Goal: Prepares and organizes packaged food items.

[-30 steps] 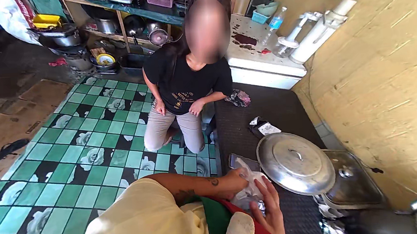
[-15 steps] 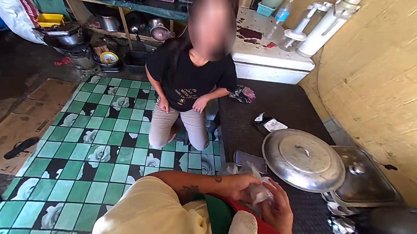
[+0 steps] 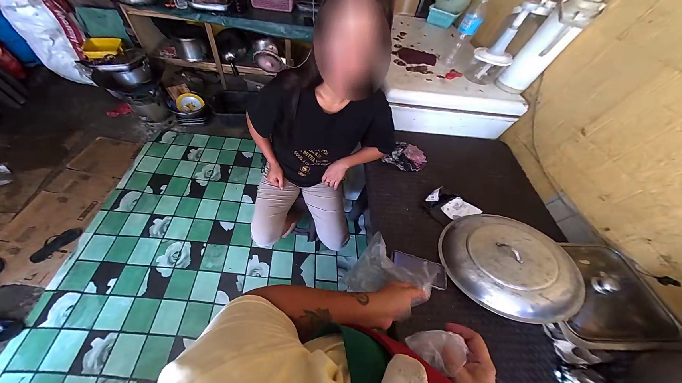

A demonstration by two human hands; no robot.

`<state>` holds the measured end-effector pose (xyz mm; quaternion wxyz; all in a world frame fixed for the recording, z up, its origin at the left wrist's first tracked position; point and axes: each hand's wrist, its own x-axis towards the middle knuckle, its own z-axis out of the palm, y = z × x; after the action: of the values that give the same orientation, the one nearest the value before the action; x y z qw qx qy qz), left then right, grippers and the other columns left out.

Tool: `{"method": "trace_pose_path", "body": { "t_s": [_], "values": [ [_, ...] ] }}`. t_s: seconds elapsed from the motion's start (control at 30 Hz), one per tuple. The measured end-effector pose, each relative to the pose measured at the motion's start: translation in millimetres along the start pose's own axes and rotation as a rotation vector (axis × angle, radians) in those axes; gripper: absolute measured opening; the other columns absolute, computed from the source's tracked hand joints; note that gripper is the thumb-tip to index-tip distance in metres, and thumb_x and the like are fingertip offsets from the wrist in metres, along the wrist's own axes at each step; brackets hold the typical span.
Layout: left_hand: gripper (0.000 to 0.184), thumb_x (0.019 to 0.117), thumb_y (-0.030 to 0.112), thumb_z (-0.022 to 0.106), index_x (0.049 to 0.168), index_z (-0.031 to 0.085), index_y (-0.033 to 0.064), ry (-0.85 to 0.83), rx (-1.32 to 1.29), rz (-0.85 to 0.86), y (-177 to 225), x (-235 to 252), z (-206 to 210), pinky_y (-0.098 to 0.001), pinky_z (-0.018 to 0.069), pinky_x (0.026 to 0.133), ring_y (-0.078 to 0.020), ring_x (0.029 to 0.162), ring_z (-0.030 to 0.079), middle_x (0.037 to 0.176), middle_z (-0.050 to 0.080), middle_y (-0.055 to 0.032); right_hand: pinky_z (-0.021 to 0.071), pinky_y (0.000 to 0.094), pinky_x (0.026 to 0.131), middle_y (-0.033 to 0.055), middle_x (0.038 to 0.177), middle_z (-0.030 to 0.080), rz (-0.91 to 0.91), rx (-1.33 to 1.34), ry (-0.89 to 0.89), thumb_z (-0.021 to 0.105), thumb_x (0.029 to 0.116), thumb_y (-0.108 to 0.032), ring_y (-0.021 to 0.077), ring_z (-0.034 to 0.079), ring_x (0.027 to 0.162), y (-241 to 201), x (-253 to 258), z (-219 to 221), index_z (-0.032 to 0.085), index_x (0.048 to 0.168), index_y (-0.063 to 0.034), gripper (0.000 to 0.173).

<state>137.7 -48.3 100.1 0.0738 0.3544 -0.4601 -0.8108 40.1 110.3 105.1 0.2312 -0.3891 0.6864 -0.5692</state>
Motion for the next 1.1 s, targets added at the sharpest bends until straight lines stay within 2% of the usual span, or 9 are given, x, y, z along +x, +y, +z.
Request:
{"method": "trace_pose_path", "body": {
  "t_s": [0.13, 0.2, 0.3, 0.37, 0.47, 0.53, 0.83, 1.0, 1.1],
  "values": [
    [0.035, 0.1084, 0.024, 0.051, 0.123, 0.064, -0.0040, 0.021, 0.219, 0.169, -6, 3, 1, -0.0433, 0.0467, 0.096, -0.0244, 0.110, 0.058, 0.123, 0.061, -0.0201, 0.0533, 0.0119, 0.076, 0.0049, 0.099, 0.061, 0.074, -0.023, -0.058, 0.062, 0.0821, -0.006, -0.0073, 0.061, 0.082, -9, 1, 2, 0.042, 0.131, 0.0179, 0.058],
    [0.034, 0.1075, 0.026, 0.053, 0.120, 0.070, -0.0010, 0.070, 0.308, 0.260, -5, 3, -1, -0.0439, 0.0460, 0.100, -0.0287, 0.117, 0.056, 0.129, 0.057, -0.0229, 0.0536, 0.0117, 0.075, 0.0035, 0.097, 0.061, 0.078, -0.021, -0.065, 0.061, 0.0821, -0.005, -0.0073, 0.062, 0.080, -7, 1, 2, 0.043, 0.131, 0.0172, 0.057],
    [0.036, 0.1086, 0.028, 0.051, 0.125, 0.070, 0.0031, 0.125, 0.265, 0.285, -4, 4, -2, -0.0419, 0.0439, 0.103, -0.0279, 0.123, 0.052, 0.135, 0.052, -0.0220, 0.0546, 0.0119, 0.074, 0.0036, 0.096, 0.063, 0.109, -0.023, -0.075, 0.061, 0.0816, -0.004, -0.0072, 0.063, 0.079, -8, 0, 0, 0.045, 0.131, 0.0158, 0.055],
    [0.038, 0.1098, 0.029, 0.048, 0.128, 0.067, 0.0018, 0.114, 0.187, 0.253, -5, 5, -2, -0.0424, 0.0444, 0.104, -0.0250, 0.123, 0.054, 0.134, 0.057, -0.0194, 0.0547, 0.0119, 0.074, 0.0039, 0.097, 0.063, 0.133, -0.026, -0.083, 0.060, 0.0815, -0.003, -0.0072, 0.063, 0.080, -10, -1, 0, 0.045, 0.131, 0.0155, 0.055],
    [0.038, 0.1103, 0.029, 0.047, 0.132, 0.062, 0.0007, 0.077, 0.098, 0.188, -6, 5, -1, -0.0392, 0.0470, 0.098, -0.0186, 0.112, 0.059, 0.128, 0.062, -0.0155, 0.0552, 0.0125, 0.073, 0.0031, 0.094, 0.064, 0.136, -0.019, -0.071, 0.061, 0.0815, -0.002, -0.0065, 0.063, 0.077, -7, 0, 0, 0.046, 0.130, 0.0147, 0.053],
    [0.035, 0.1099, 0.026, 0.048, 0.129, 0.062, 0.0003, 0.074, 0.069, 0.180, -6, 5, 1, -0.0330, 0.0463, 0.083, -0.0135, 0.094, 0.056, 0.116, 0.062, -0.0118, 0.0558, 0.0140, 0.072, 0.0035, 0.093, 0.064, 0.147, -0.016, -0.063, 0.063, 0.0805, -0.005, -0.0050, 0.064, 0.077, -3, 1, -1, 0.048, 0.130, 0.0137, 0.055],
    [0.025, 0.1068, 0.016, 0.053, 0.123, 0.062, -0.0010, 0.044, -0.023, 0.149, -3, 10, 1, -0.0291, 0.0491, 0.078, -0.0106, 0.086, 0.058, 0.102, 0.063, -0.0073, 0.0573, 0.0157, 0.073, 0.0042, 0.095, 0.066, 0.148, 0.010, -0.032, 0.063, 0.0793, -0.004, -0.0023, 0.066, 0.079, -2, 3, 3, 0.048, 0.132, 0.0113, 0.057],
    [0.022, 0.1003, 0.008, 0.062, 0.120, 0.063, -0.0020, -0.031, 0.039, 0.181, -8, 12, -2, -0.0260, 0.0490, 0.074, -0.0089, 0.082, 0.058, 0.102, 0.063, -0.0074, 0.0585, 0.0173, 0.075, 0.0036, 0.097, 0.065, 0.151, 0.046, -0.021, 0.064, 0.0808, -0.006, -0.0022, 0.067, 0.079, 1, 2, 3, 0.037, 0.140, 0.0123, 0.067],
    [0.034, 0.0969, 0.005, 0.066, 0.129, 0.057, -0.0018, -0.035, 0.056, 0.169, -5, 12, -2, -0.0286, 0.0496, 0.077, -0.0114, 0.084, 0.057, 0.105, 0.062, -0.0110, 0.0585, 0.0199, 0.077, 0.0097, 0.102, 0.065, 0.179, 0.018, -0.045, 0.060, 0.0845, -0.002, -0.0003, 0.067, 0.082, -3, 3, 1, 0.030, 0.146, 0.0136, 0.070]
  ]
}}
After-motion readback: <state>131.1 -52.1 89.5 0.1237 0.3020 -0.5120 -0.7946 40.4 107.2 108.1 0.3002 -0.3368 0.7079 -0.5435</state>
